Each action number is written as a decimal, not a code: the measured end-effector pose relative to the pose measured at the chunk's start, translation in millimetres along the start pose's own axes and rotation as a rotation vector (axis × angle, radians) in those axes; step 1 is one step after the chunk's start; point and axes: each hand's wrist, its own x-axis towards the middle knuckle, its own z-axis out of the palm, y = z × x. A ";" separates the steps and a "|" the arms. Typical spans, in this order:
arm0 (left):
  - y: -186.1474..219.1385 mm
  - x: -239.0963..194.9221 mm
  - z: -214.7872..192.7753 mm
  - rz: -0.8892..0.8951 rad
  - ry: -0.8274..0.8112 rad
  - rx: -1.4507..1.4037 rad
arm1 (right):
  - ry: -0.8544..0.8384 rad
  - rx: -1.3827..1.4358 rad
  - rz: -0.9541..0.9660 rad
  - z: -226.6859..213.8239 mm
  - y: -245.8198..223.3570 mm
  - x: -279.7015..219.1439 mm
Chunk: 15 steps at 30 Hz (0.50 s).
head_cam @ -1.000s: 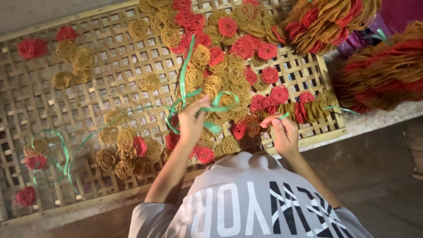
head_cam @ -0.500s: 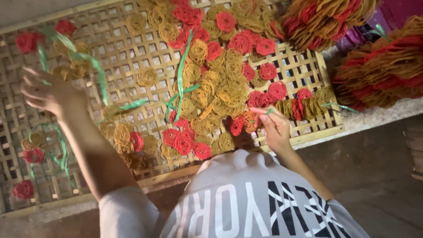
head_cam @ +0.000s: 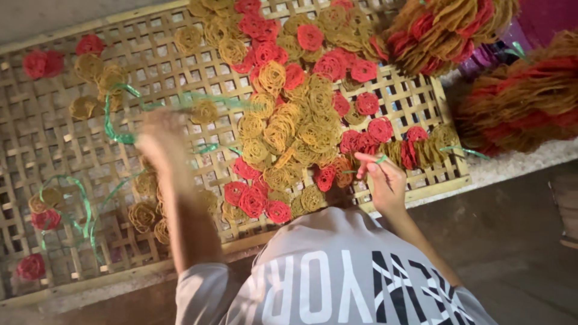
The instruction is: The person threads red and brown coiled paper flowers onto a green ribbon using both hands. They pick up individual flowers from a bamboo tray and slide them onto the ribbon, alternating colors to form a decorative garland.
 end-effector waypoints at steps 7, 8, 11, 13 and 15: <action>31.1 -50.8 41.6 0.163 -0.068 1.483 | 0.013 0.147 0.121 7.5 15.6 -7.2; 8.7 -70.6 54.4 0.405 -0.439 1.505 | 0.029 0.211 0.133 10.2 18.9 -7.6; -58.4 -133.1 82.7 0.462 -1.070 1.233 | 0.034 0.312 0.137 13.2 25.1 -4.8; -92.7 -145.3 94.2 0.688 -1.008 1.193 | -0.006 0.255 0.105 12.9 25.0 -3.0; -114.3 -137.6 97.9 0.777 -0.982 1.206 | -0.009 0.234 0.120 13.5 21.8 -2.3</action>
